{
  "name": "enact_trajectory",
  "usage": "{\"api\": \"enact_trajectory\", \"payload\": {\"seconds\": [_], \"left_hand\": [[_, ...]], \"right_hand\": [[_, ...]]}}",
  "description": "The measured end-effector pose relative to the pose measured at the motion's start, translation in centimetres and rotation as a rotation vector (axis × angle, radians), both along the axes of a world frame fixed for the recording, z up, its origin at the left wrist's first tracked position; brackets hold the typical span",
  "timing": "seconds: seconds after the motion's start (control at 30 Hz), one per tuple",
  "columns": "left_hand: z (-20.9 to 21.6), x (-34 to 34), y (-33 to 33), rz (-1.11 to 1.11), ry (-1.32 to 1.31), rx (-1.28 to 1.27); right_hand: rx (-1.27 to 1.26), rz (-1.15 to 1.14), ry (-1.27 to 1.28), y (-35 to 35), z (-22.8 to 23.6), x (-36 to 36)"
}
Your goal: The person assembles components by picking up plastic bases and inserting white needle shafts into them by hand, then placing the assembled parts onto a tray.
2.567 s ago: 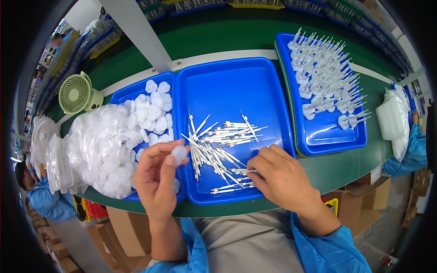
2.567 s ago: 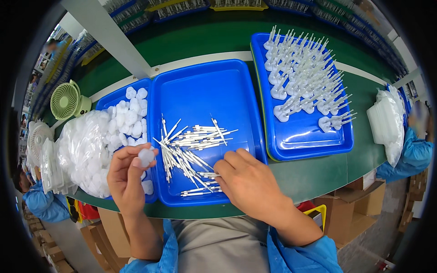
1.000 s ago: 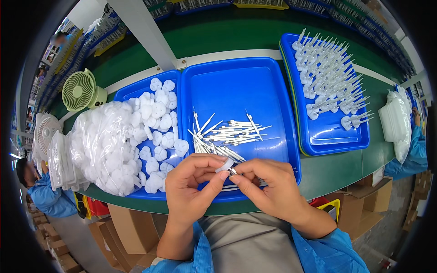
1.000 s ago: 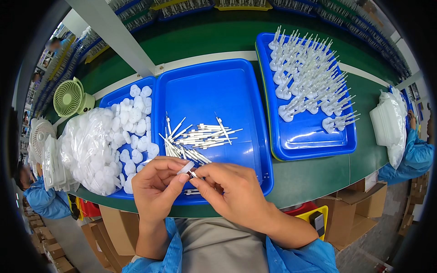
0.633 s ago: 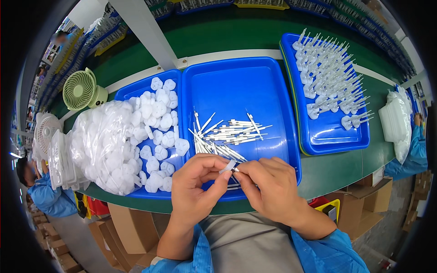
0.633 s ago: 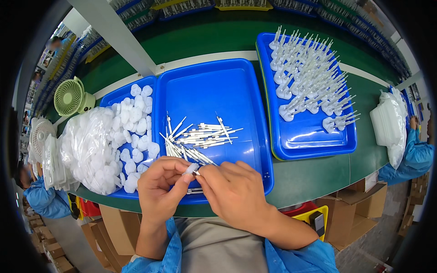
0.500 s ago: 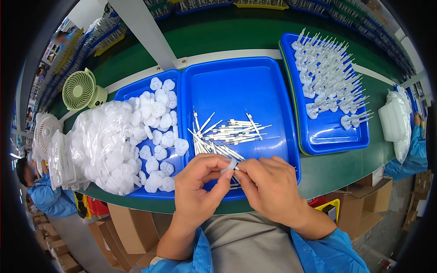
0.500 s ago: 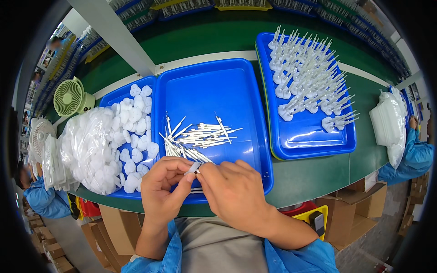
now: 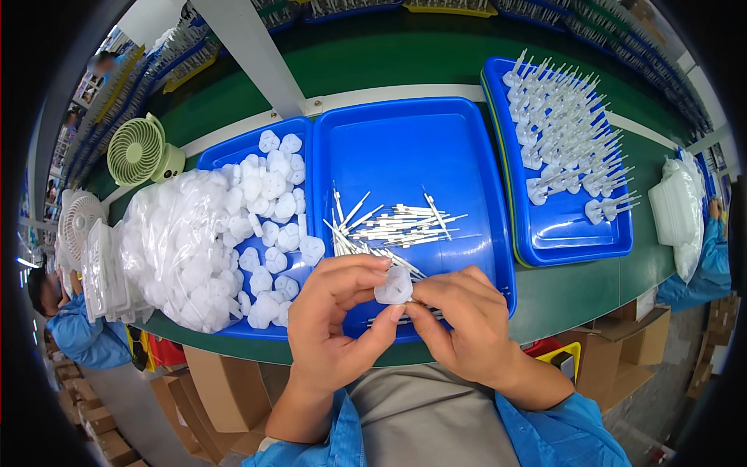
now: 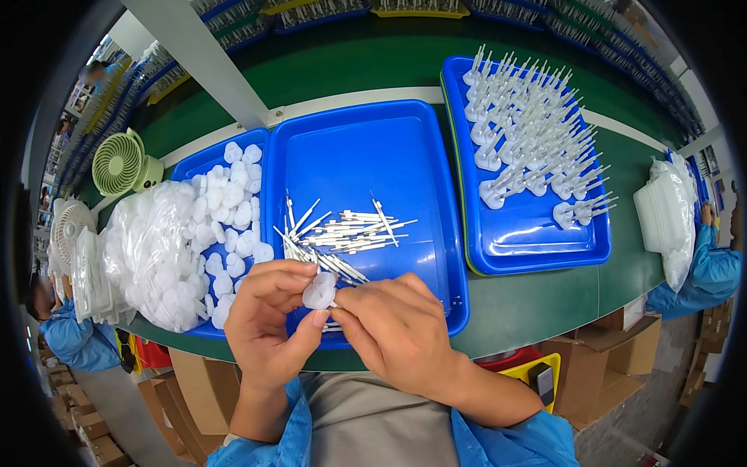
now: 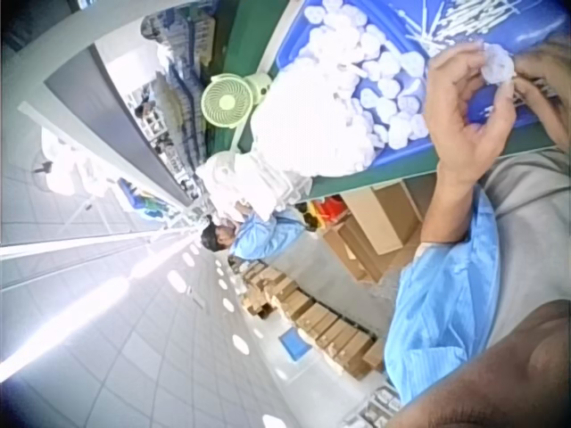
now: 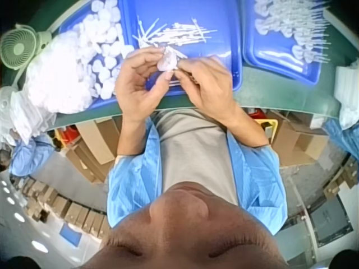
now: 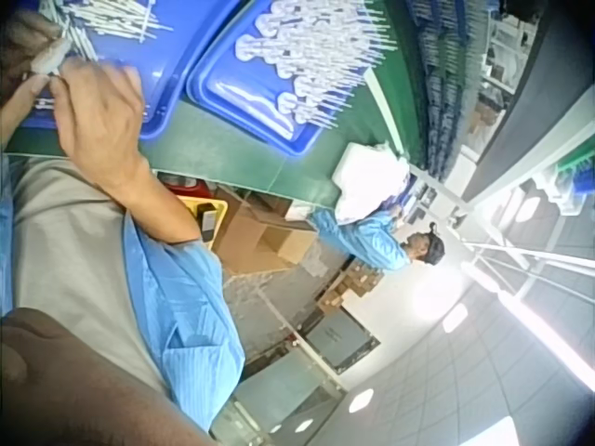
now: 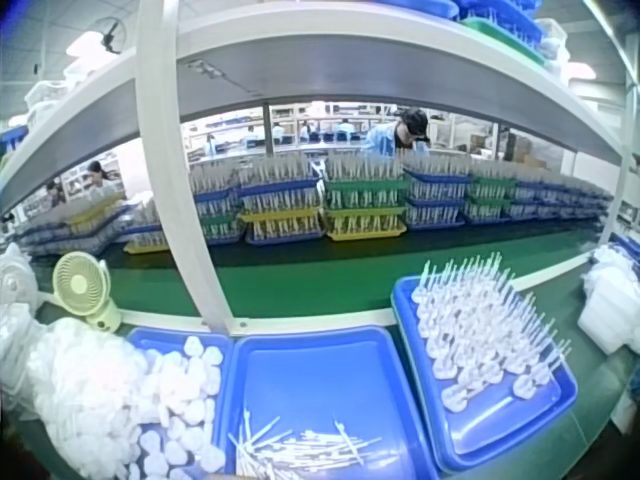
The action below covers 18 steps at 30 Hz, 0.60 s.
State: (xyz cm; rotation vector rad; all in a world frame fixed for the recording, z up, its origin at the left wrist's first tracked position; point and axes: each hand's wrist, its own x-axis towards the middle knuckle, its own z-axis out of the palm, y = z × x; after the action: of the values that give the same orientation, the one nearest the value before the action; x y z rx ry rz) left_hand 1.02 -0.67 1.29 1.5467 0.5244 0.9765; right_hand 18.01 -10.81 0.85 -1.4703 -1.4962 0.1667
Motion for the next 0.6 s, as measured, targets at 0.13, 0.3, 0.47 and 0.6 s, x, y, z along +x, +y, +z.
{"api": "enact_trajectory", "payload": {"seconds": [0.13,0.3,0.47,0.6], "left_hand": [[0.3,-0.7,1.0,-0.018,0.202,0.334],[0.7,-0.3,0.8,-0.026,0.19,0.325],[0.0,-0.9,1.0,-0.073,0.159,0.169],[-0.4,-0.8,1.0,0.04,0.126,0.117]], "right_hand": [[-0.002,-0.008,-0.017,-0.1,-0.1,-0.1],[-0.011,-0.004,-0.017,-0.2,0.0,-0.2],[-0.111,0.063,0.006,-0.2,0.4,0.8],[-0.21,-0.018,-0.095,0.3,-0.1,1.3]]}}
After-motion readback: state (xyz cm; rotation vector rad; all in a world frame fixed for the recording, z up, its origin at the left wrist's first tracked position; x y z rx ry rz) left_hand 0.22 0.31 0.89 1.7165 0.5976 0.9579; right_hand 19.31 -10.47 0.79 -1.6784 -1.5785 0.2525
